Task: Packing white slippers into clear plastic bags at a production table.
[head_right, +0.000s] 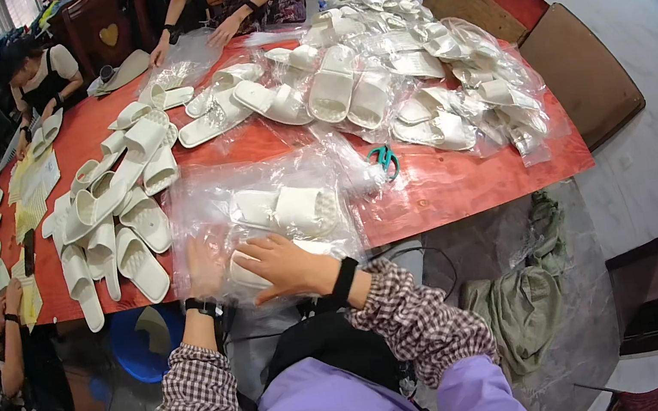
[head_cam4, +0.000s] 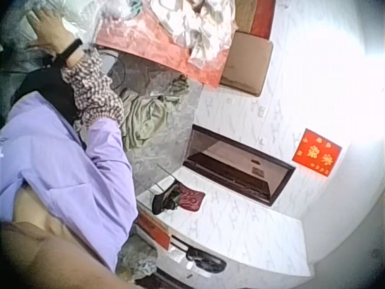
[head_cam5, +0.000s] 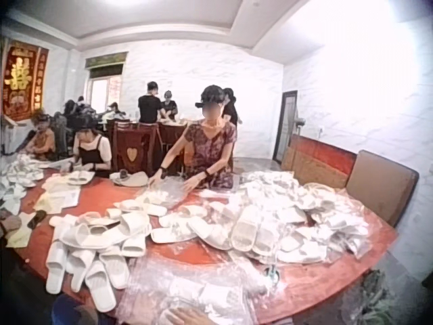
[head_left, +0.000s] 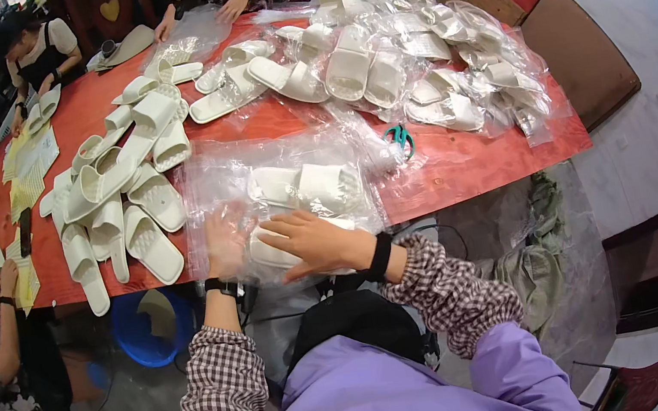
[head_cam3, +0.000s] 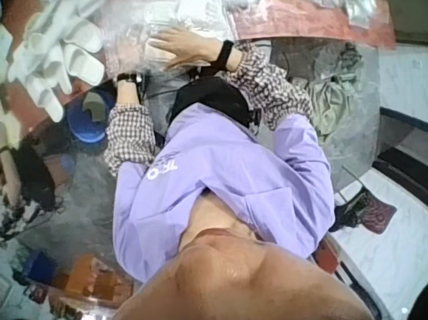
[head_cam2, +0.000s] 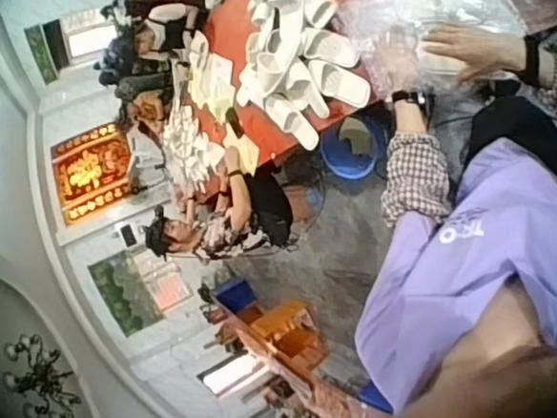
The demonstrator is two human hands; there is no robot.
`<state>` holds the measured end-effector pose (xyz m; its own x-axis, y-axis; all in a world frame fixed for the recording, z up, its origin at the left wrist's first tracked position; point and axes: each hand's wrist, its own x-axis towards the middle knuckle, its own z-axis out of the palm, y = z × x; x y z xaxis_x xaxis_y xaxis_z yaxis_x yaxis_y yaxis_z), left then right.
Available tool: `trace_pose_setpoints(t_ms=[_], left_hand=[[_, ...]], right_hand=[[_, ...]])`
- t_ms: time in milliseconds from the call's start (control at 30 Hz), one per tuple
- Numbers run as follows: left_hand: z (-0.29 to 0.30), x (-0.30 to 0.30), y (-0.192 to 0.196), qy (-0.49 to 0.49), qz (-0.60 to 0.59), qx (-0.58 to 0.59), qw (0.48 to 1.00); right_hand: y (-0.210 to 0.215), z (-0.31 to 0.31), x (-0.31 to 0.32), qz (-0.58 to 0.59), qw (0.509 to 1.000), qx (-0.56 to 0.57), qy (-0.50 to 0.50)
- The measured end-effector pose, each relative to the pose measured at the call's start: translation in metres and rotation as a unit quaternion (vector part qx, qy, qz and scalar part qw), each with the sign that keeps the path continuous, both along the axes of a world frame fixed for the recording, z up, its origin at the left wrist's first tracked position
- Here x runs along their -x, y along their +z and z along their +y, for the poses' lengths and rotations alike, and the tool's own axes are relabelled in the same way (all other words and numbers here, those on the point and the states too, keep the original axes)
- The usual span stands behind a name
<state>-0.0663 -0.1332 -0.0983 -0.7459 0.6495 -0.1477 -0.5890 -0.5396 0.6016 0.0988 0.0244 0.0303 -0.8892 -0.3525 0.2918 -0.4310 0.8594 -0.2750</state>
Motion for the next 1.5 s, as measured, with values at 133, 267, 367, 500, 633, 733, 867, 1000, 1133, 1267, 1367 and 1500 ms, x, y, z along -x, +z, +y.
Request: trace_pose_setpoints(t_ms=[133,267,367,500,633,733,867,1000,1133,1267,1367,1500], left_hand=[[0.0,-0.005,0.022,0.003,-0.053,-0.014,0.998],[0.001,-0.005,0.04,-0.005,-0.092,-0.035,0.995],[-0.003,0.002,0.037,-0.042,-0.099,-0.068,0.992],[-0.007,0.016,0.01,-0.059,0.018,0.026,0.998],[0.0,0.006,0.014,-0.063,0.035,0.045,0.996],[0.001,0.002,0.022,-0.037,-0.01,0.01,0.999],[0.003,0.004,0.02,-0.026,-0.032,-0.007,0.999],[0.003,0.0,0.025,0.002,-0.019,0.031,0.999],[-0.002,0.003,0.017,-0.015,-0.015,-0.023,1.0],[-0.004,0.014,0.005,-0.061,-0.013,-0.04,0.997],[-0.003,0.015,0.001,-0.055,-0.039,-0.048,0.997],[-0.002,0.015,-0.003,-0.008,-0.112,-0.017,0.994]], right_hand=[[-0.013,0.04,-0.013,-0.09,0.974,0.168,-0.121],[-0.036,0.09,-0.023,0.102,0.93,0.089,-0.342],[-0.05,0.102,-0.019,0.16,0.866,0.13,-0.456],[-0.048,0.109,-0.011,0.057,0.838,0.176,-0.513],[-0.024,0.11,-0.003,0.093,0.891,0.104,-0.431],[0.001,0.109,0.007,0.13,0.9,0.077,-0.409],[-0.005,0.135,0.019,0.126,0.885,0.082,-0.44],[-0.014,0.116,0.013,0.132,0.891,0.087,-0.425],[-0.035,0.108,0.007,-0.054,0.864,0.007,-0.5],[-0.044,0.119,0.018,-0.015,0.904,-0.046,-0.426],[-0.03,0.125,0.028,-0.007,0.909,-0.114,-0.4],[-0.012,0.125,0.041,0.049,0.917,-0.136,-0.372]])
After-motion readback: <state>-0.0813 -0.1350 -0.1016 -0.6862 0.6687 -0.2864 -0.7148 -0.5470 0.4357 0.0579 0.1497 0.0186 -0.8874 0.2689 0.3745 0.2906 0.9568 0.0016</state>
